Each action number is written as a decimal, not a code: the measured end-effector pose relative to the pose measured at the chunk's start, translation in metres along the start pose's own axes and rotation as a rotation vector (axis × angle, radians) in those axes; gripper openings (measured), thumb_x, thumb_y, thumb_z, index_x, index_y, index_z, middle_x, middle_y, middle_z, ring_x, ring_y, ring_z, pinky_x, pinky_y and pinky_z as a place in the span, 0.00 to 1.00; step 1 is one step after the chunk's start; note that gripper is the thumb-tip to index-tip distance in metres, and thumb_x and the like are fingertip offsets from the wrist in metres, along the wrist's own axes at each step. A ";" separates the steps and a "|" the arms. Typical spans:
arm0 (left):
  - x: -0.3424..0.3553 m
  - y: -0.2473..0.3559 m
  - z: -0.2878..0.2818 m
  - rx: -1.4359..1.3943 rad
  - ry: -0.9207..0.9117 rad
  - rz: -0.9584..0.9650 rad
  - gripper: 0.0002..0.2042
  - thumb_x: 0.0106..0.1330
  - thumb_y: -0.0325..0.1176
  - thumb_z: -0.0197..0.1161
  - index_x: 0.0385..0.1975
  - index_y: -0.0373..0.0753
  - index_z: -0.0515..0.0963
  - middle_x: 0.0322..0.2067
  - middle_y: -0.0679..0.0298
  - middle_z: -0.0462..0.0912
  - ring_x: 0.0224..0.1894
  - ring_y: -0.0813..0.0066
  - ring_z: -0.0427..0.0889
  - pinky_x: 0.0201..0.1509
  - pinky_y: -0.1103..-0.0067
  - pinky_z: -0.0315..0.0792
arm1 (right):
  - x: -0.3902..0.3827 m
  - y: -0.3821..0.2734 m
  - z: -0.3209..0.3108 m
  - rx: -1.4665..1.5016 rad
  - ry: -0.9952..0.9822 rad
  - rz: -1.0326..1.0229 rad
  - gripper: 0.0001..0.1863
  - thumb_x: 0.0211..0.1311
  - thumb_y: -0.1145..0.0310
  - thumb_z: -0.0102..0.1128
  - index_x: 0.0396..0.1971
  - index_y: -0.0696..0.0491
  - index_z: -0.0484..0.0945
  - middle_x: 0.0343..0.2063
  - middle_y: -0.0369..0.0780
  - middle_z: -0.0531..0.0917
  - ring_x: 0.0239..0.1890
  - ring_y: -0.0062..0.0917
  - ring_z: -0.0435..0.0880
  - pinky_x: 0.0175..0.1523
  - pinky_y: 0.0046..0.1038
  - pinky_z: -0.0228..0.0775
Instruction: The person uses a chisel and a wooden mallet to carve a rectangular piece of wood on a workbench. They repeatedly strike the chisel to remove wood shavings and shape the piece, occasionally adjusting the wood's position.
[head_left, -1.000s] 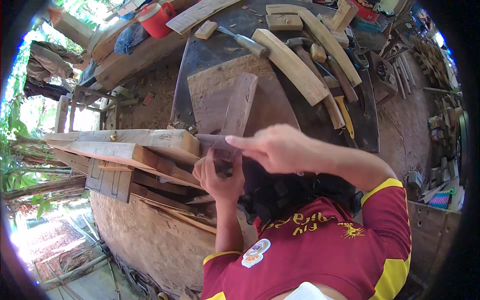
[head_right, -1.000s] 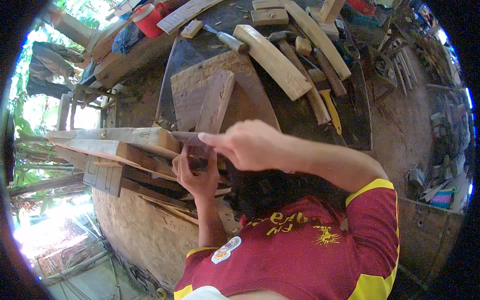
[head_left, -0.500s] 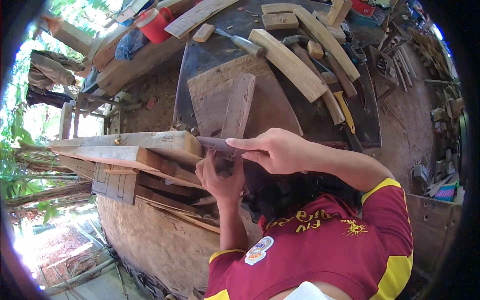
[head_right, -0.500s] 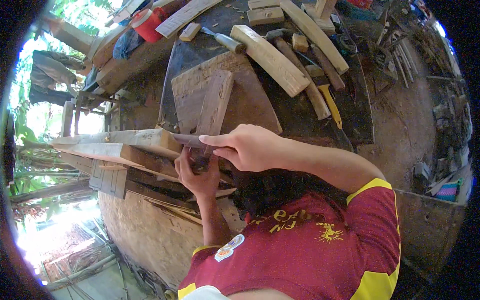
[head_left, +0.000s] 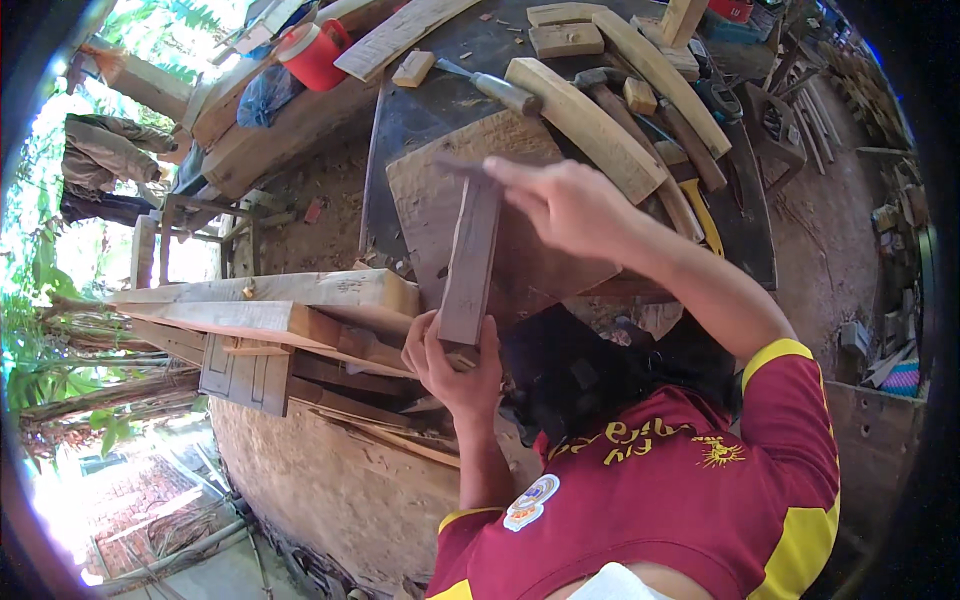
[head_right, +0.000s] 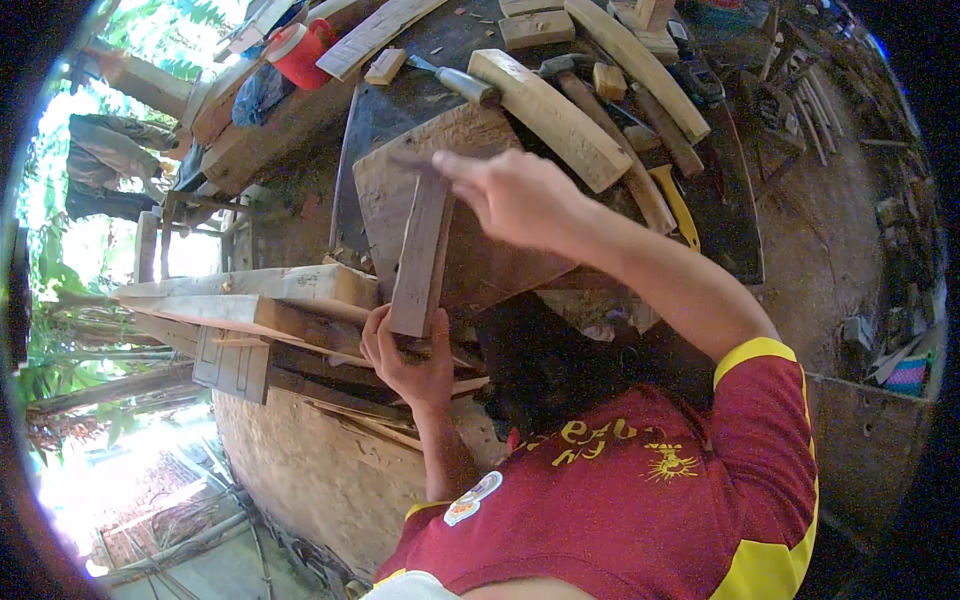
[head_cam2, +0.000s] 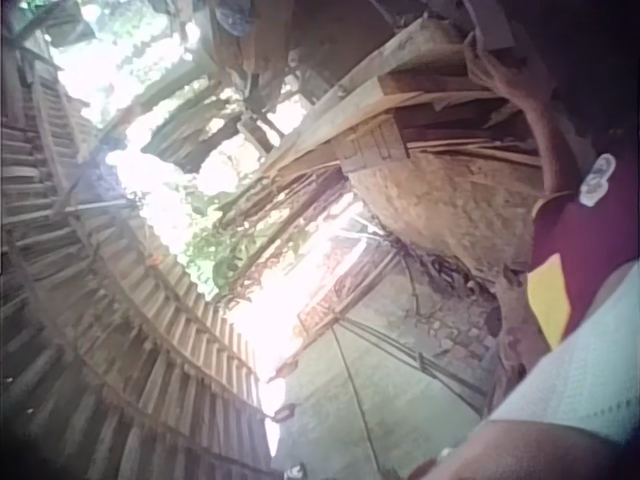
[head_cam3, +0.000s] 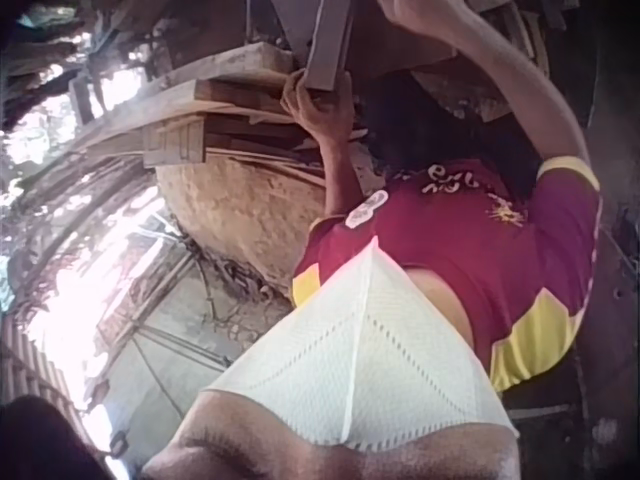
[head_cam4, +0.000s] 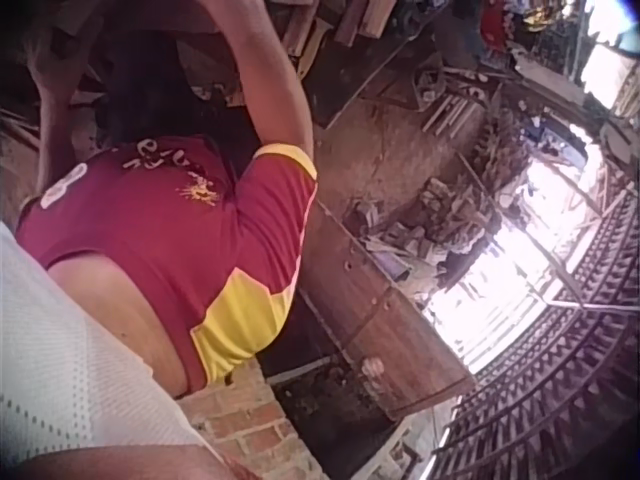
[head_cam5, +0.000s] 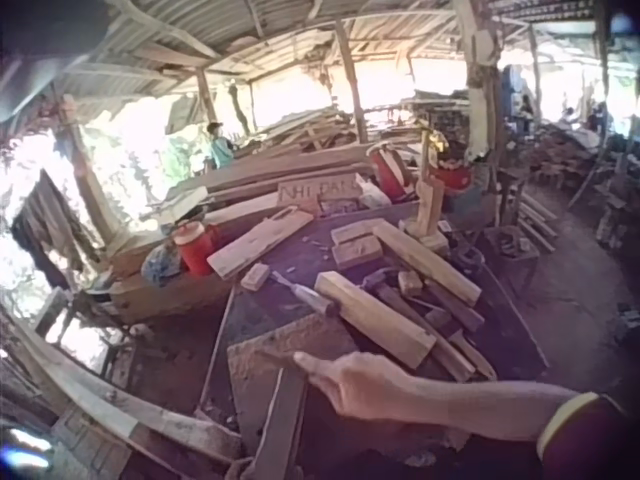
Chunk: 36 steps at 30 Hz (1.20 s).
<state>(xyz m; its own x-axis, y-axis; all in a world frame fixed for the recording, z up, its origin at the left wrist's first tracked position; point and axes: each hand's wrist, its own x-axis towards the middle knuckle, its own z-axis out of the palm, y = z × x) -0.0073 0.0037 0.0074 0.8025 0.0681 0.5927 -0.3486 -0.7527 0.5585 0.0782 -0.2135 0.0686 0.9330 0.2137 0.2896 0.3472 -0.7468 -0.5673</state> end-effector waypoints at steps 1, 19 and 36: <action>-0.001 0.000 0.000 -0.014 0.000 -0.008 0.22 0.46 0.34 0.76 0.40 0.37 0.76 0.45 0.56 0.76 0.48 0.55 0.72 0.53 0.63 0.63 | 0.007 0.003 0.000 -0.013 0.051 0.049 0.21 0.62 0.68 0.56 0.56 0.47 0.73 0.21 0.50 0.79 0.23 0.44 0.80 0.29 0.40 0.70; 0.003 -0.004 0.000 -0.160 -0.015 -0.055 0.21 0.42 0.32 0.77 0.37 0.35 0.79 0.44 0.57 0.78 0.47 0.56 0.71 0.53 0.64 0.64 | -0.037 -0.036 0.013 0.213 -0.160 -0.063 0.18 0.61 0.65 0.56 0.52 0.45 0.76 0.20 0.51 0.79 0.24 0.48 0.80 0.29 0.45 0.73; -0.011 0.003 0.005 -0.441 -0.067 -0.234 0.09 0.55 0.33 0.65 0.28 0.34 0.81 0.46 0.60 0.80 0.52 0.59 0.66 0.59 0.66 0.58 | -0.058 -0.024 0.012 0.211 -0.117 -0.174 0.23 0.62 0.65 0.56 0.59 0.43 0.70 0.21 0.52 0.80 0.24 0.48 0.80 0.30 0.45 0.72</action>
<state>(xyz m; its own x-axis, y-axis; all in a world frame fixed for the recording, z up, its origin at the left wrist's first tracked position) -0.0146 -0.0024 0.0000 0.9080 0.1483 0.3919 -0.3157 -0.3728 0.8725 0.0167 -0.2006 0.0561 0.8582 0.4071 0.3125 0.5032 -0.5475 -0.6686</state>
